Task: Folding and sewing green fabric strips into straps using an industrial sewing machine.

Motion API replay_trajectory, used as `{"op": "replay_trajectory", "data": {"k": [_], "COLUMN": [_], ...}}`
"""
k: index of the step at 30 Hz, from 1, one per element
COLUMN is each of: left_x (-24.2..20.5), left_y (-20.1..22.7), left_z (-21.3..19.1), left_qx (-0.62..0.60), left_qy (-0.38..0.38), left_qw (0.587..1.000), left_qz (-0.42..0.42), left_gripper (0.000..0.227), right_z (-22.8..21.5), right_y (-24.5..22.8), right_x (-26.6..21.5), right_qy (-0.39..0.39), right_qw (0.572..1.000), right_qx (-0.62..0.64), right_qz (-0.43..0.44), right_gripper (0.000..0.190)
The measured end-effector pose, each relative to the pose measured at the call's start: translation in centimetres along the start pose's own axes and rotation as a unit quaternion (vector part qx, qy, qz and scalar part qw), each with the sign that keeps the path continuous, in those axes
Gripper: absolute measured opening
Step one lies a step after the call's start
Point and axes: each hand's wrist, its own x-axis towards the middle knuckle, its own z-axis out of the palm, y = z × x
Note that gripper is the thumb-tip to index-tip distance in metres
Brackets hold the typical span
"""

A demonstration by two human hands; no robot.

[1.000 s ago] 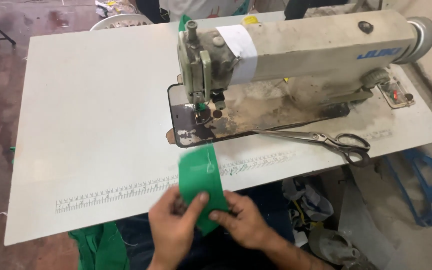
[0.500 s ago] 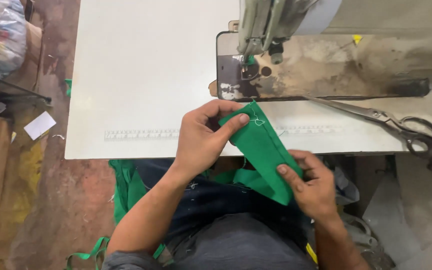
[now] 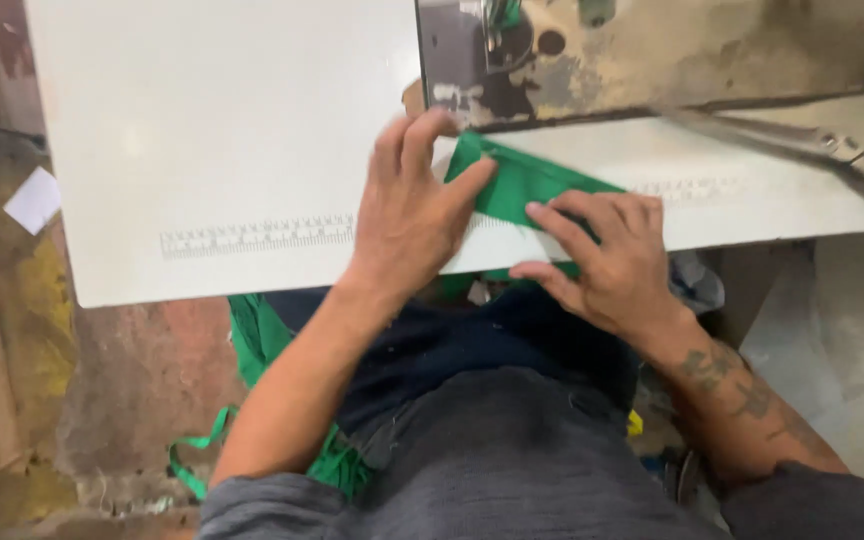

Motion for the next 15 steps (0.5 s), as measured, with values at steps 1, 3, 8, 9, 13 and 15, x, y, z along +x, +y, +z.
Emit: {"op": "replay_trajectory", "data": {"k": [1, 3, 8, 9, 13, 15], "left_x": [-0.6, -0.8, -1.4, -1.5, -1.5, -1.6], "left_y": [-0.3, -1.7, -0.8, -0.5, -0.7, -0.8], "left_z": [-0.3, -0.8, -3.1, -3.4, -2.9, -2.5], "left_qx": [-0.005, 0.012, -0.022, -0.035, -0.048, -0.087], "left_qy": [-0.009, -0.076, -0.127, -0.114, -0.115, -0.109], "left_qw": [1.0, 0.989, 0.981, 0.982, 0.982, 0.983], "left_qz": [-0.008, 0.125, 0.145, 0.148, 0.141, 0.117], "left_gripper": [0.017, 0.015, 0.026, 0.016, 0.004, 0.006], "right_z": [-0.2, -0.3, -0.5, -0.6, -1.2, -1.4], "right_y": [-0.3, -0.1, 1.0, 1.1, -0.1, -0.6], "right_x": [-0.6, -0.9, -2.7, -2.8, -1.8, -1.8], "right_qy": [-0.01, -0.037, -0.026, -0.002, 0.019, -0.005], "right_qw": [1.0, 0.999, 0.99, 0.982, 0.972, 0.972], "right_qx": [0.008, -0.002, 0.137, 0.187, 0.223, 0.204], "right_qz": [0.004, -0.009, -0.005, -0.005, 0.064, 0.118], "right_gripper": [0.059, 0.064, 0.037, 0.034, 0.012, 0.004]}}
